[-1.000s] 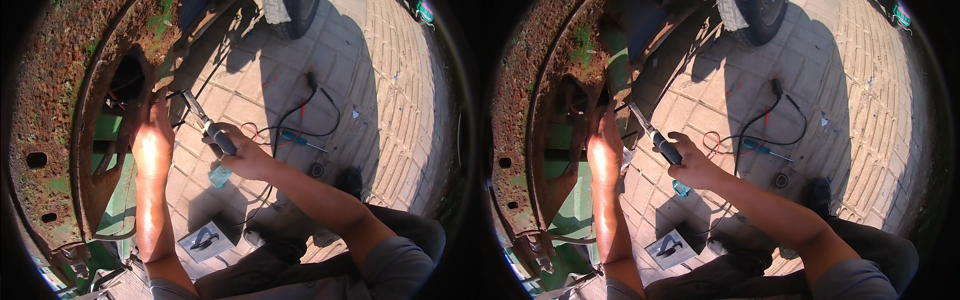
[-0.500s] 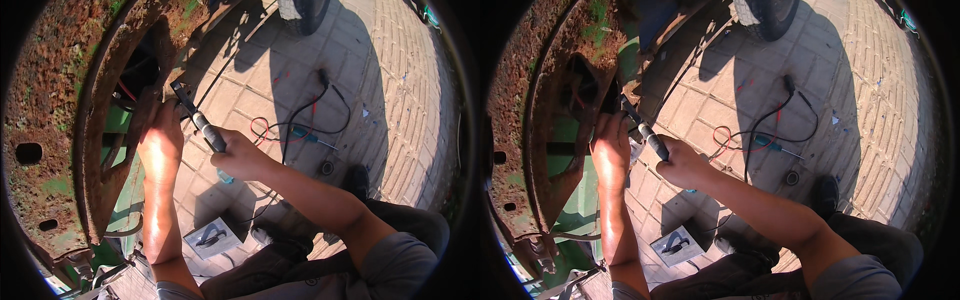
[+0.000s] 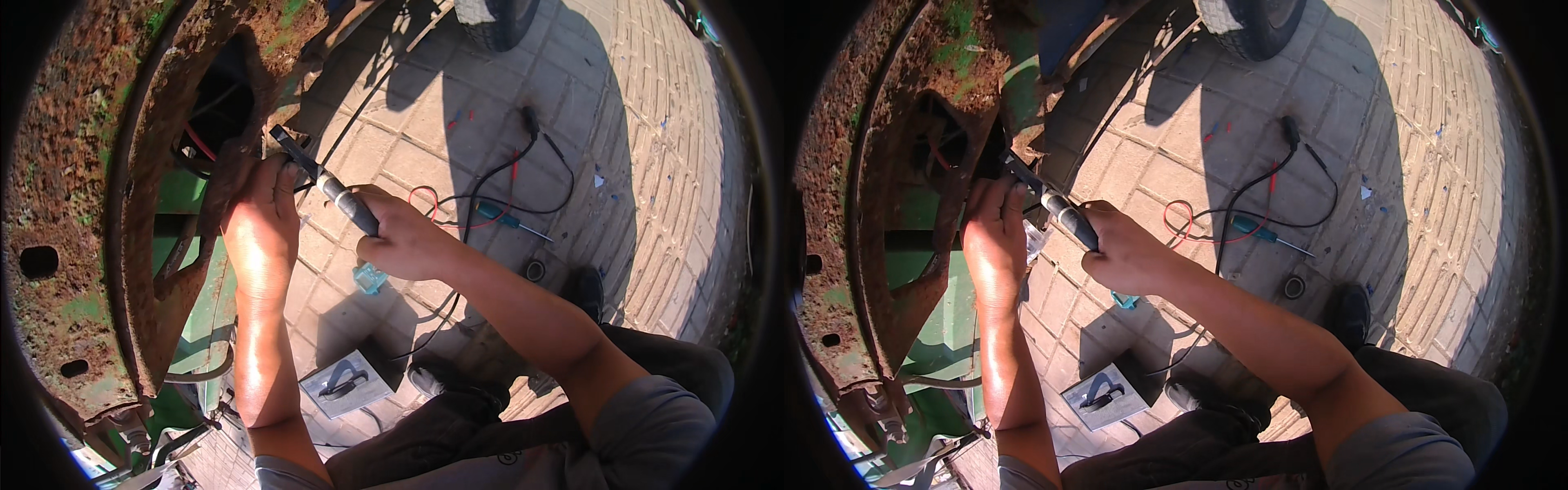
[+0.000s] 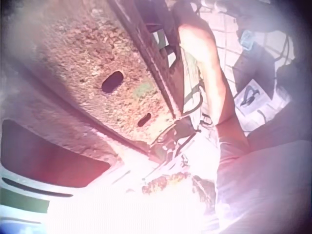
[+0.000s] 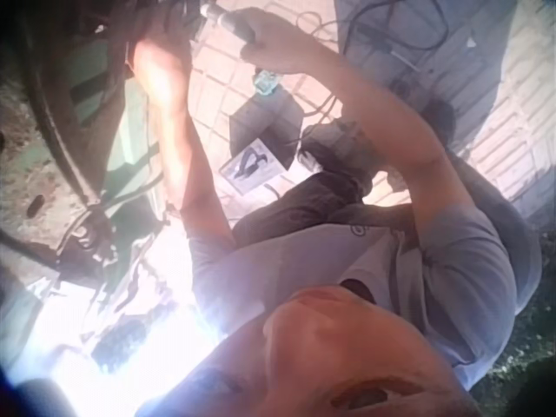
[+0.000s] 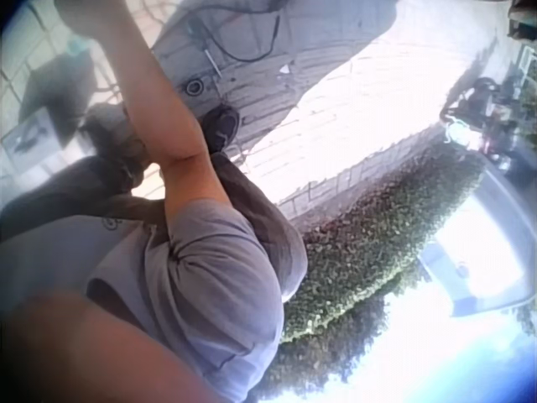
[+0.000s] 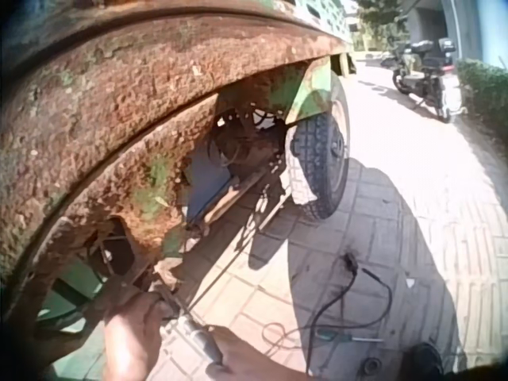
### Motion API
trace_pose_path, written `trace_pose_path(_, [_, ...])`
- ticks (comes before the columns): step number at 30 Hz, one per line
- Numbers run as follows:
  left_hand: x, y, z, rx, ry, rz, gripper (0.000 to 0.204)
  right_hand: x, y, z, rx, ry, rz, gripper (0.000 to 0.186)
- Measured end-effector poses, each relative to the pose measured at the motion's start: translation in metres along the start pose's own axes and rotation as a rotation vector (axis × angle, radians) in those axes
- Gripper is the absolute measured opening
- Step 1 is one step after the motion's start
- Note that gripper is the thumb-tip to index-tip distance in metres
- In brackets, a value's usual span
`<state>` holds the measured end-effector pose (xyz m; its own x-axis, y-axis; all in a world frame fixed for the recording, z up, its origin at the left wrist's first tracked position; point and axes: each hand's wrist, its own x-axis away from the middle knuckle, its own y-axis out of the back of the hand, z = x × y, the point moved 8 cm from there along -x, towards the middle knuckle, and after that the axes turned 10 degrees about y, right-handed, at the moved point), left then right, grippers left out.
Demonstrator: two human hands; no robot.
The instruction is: The person works on a vehicle's undercarriage wiring, using a soldering iron to heat and join wires, then wrapping connections with electrical tape. The person also uses pliers to strip and adjust wires. The work is performed outdoors on a paved surface next to a green vehicle.
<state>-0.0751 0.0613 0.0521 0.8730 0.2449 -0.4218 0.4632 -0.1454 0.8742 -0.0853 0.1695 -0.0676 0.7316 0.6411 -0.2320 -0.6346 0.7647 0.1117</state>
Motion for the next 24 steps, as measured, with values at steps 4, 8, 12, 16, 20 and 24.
trace_pose_path(4, [0.001, -0.001, -0.001, 0.018, -0.004, -0.020, 0.009, 0.003, 0.000, -0.001, 0.004, 0.022, -0.054, 0.039])
trace_pose_path(8, [0.002, -0.003, 0.000, -0.020, -0.011, 0.023, 0.014, 0.003, -0.001, 0.004, -0.025, 0.028, -0.056, 0.028])
trace_pose_path(12, [0.003, 0.000, -0.003, 0.008, -0.026, -0.029, 0.014, 0.002, -0.005, -0.008, -0.124, -0.101, -0.059, 0.022])
trace_pose_path(16, [0.005, 0.001, 0.000, 0.098, 0.024, -0.037, 0.012, 0.002, -0.004, -0.006, -0.108, -0.147, -0.057, 0.020])
trace_pose_path(20, [0.004, 0.003, -0.004, 0.145, 0.037, -0.053, 0.009, 0.000, 0.000, -0.002, 0.019, 0.017, -0.110, 0.029])
trace_pose_path(24, [0.003, -0.003, 0.003, 0.464, 0.061, 0.078, 0.006, -0.005, 0.012, -0.003, 0.086, 0.257, -0.172, 0.040])
